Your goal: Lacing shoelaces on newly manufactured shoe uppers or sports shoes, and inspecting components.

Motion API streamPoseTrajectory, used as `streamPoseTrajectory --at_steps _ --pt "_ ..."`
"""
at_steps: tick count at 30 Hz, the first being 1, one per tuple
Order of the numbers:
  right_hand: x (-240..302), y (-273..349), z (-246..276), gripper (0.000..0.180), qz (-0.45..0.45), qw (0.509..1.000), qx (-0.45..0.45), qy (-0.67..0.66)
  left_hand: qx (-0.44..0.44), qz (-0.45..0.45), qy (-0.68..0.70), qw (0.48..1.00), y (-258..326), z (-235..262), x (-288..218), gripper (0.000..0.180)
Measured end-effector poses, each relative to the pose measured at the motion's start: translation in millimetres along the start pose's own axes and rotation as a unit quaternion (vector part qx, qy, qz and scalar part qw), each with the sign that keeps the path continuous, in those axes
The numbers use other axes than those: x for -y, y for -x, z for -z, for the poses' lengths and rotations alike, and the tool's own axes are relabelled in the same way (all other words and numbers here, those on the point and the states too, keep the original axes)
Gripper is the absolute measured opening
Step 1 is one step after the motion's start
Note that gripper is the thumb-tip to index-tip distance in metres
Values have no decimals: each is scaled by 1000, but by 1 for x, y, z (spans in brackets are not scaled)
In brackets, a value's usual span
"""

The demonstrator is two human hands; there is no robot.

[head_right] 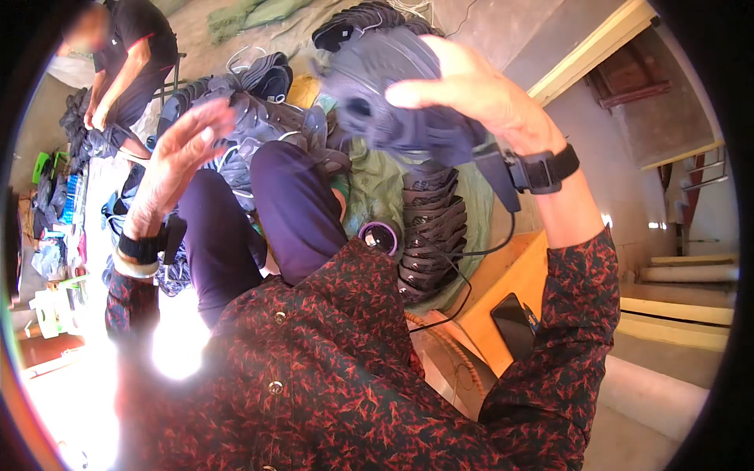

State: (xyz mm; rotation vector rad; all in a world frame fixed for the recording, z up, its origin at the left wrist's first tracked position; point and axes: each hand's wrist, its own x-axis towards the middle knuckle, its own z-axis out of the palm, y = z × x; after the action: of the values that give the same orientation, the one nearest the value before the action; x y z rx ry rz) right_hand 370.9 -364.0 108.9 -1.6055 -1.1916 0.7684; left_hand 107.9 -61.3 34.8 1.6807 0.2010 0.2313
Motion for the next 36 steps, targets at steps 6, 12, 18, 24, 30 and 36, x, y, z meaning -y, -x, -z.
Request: streamPoseTrajectory --at_steps 6,12,18,24,30,36 --pt "-69 53 32 50 -88 993 -75 35 -107 102 -84 985 58 18 53 36" --pt "-114 105 36 47 -157 974 -163 20 -178 113 -42 977 102 30 78 30" --pt "-138 128 32 50 -140 971 -188 39 -222 95 -87 967 121 40 80 23" --pt "-146 138 20 56 -155 956 -225 107 -280 93 -85 952 126 48 83 22" --pt "-151 140 0 61 -210 939 -236 134 -285 69 -135 946 116 48 102 20" --pt "-137 147 -21 56 -250 919 -255 168 -301 71 -169 936 118 35 99 17"
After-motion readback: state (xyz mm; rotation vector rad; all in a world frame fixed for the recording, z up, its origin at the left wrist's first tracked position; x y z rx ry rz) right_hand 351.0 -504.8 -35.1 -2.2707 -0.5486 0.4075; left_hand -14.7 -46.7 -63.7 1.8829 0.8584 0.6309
